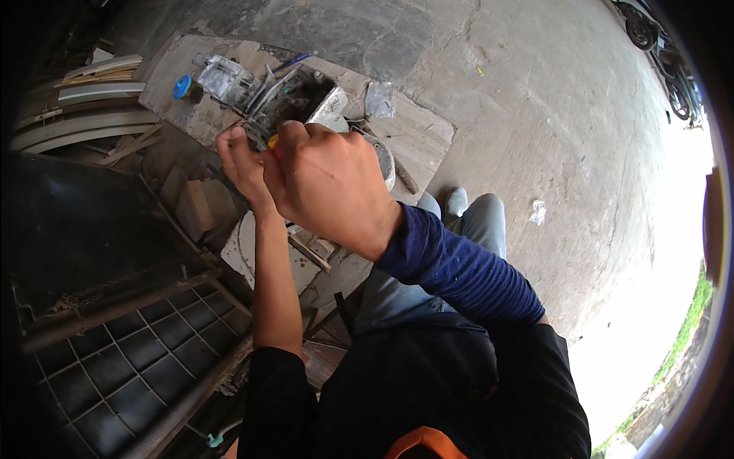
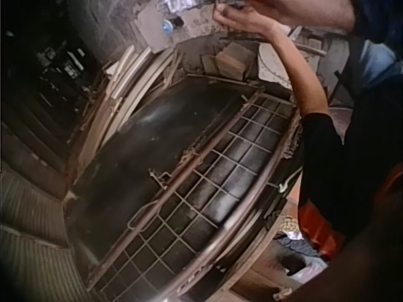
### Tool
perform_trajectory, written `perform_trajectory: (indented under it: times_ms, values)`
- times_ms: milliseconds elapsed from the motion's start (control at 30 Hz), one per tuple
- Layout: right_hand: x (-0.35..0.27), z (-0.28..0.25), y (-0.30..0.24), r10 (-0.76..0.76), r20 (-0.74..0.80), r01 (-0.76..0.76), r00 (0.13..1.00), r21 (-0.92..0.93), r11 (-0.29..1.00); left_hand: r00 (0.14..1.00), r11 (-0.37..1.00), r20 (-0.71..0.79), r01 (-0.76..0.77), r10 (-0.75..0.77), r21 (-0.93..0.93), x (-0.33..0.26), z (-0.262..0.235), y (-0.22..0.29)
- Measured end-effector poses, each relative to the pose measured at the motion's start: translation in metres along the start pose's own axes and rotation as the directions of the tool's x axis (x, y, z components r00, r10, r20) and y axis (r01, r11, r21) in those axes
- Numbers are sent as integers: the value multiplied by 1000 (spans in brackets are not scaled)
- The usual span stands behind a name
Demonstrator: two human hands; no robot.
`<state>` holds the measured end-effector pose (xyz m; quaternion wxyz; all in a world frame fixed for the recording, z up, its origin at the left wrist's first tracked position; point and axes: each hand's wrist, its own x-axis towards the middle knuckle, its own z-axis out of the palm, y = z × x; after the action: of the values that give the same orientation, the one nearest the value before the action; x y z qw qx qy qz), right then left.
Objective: The person sits on the floor and uses a hammer and screwdriver to disassemble and adjust a metal mechanical part. They repeatedly tap the part with the hammer, pry with the screwdriver, and reposition the object to access different areas.
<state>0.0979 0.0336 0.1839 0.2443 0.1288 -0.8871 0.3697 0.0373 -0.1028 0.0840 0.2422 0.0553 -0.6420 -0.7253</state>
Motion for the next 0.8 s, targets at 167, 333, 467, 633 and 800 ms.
perform_trajectory:
  times_ms: [167,333,467,633,800]
  values:
    - [7,-10,0,91,135,-92,987,0,996,999,998,22,28,-27,-54,-6,7,12]
    - [6,-3,-2,64,30,-64,998,23,998,999,999,36,30,-28,-45,-1,-4,-4]
    - [2,0,-2,50,15,-51,999,15,999,1000,999,21,-16,17,-39,-2,1,-4]
    - [-1,0,2,13,-9,-12,1000,50,999,1000,1000,26,-2,2,-15,-7,8,12]
    - [-2,2,-3,52,11,-52,999,36,998,999,998,-9,39,-39,-47,-6,8,9]
